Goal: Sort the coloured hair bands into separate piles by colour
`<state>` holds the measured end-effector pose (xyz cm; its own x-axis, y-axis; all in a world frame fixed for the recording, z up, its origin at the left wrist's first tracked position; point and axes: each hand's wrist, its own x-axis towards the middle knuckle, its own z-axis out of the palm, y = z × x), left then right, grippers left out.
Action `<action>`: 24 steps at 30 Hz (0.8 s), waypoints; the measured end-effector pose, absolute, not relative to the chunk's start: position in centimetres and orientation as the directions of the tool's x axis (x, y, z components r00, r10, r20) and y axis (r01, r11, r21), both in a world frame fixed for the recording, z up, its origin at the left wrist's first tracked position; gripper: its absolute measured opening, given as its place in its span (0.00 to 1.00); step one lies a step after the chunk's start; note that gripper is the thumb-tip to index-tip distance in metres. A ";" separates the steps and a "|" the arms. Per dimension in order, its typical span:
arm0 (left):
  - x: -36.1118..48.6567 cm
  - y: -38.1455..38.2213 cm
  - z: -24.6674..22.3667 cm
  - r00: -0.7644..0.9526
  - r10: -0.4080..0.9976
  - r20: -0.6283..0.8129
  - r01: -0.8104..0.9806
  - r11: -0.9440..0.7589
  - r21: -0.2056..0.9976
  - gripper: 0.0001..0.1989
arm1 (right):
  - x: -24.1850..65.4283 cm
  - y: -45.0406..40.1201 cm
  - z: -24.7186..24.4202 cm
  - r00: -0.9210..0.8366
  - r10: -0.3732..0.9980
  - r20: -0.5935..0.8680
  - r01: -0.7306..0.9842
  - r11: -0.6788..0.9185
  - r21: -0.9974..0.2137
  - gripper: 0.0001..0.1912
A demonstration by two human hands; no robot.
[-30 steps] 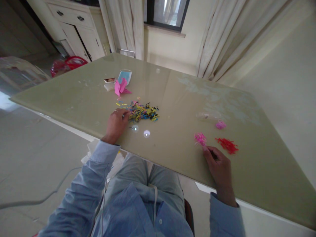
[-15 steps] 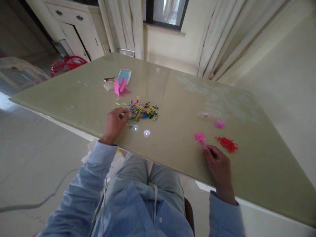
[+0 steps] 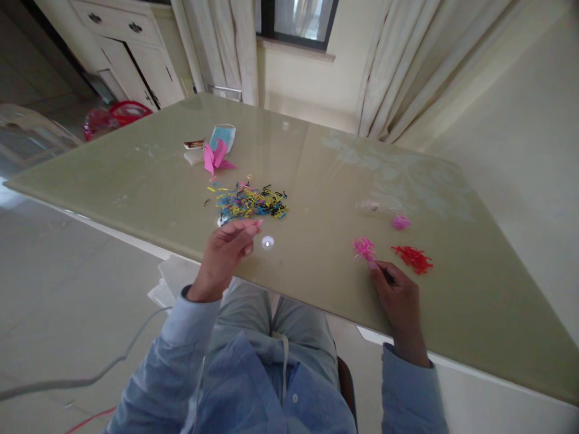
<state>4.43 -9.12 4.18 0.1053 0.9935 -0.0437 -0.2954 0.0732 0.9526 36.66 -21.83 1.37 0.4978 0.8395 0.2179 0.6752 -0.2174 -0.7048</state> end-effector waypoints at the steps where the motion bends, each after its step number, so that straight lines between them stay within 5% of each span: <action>1: 5.1 -9.9 4.1 0.158 0.984 -0.080 -0.388 0.137 0.912 0.14 | 36.7 -21.8 1.4 0.498 0.840 0.218 0.677 -0.218 -0.703 0.21; 6: 8.4 -13.1 3.8 0.373 0.902 -0.219 -0.625 0.418 0.659 0.12 | 36.6 -21.9 1.3 0.495 0.839 0.225 0.674 -0.207 -0.709 0.19; 12: 10.5 -14.6 4.5 0.525 0.816 -0.241 -0.675 0.572 0.467 0.11 | 36.6 -21.9 1.3 0.484 0.844 0.233 0.669 -0.185 -0.719 0.19; 19: 11.5 -14.6 4.9 0.556 0.797 -0.234 -0.682 0.599 0.419 0.12 | 36.6 -22.0 1.1 0.476 0.845 0.245 0.674 -0.171 -0.719 0.17; 24: 13.3 -13.8 4.8 0.547 0.807 -0.222 -0.645 0.575 0.503 0.16 | 36.7 -21.9 1.0 0.454 0.850 0.266 0.693 -0.150 -0.705 0.16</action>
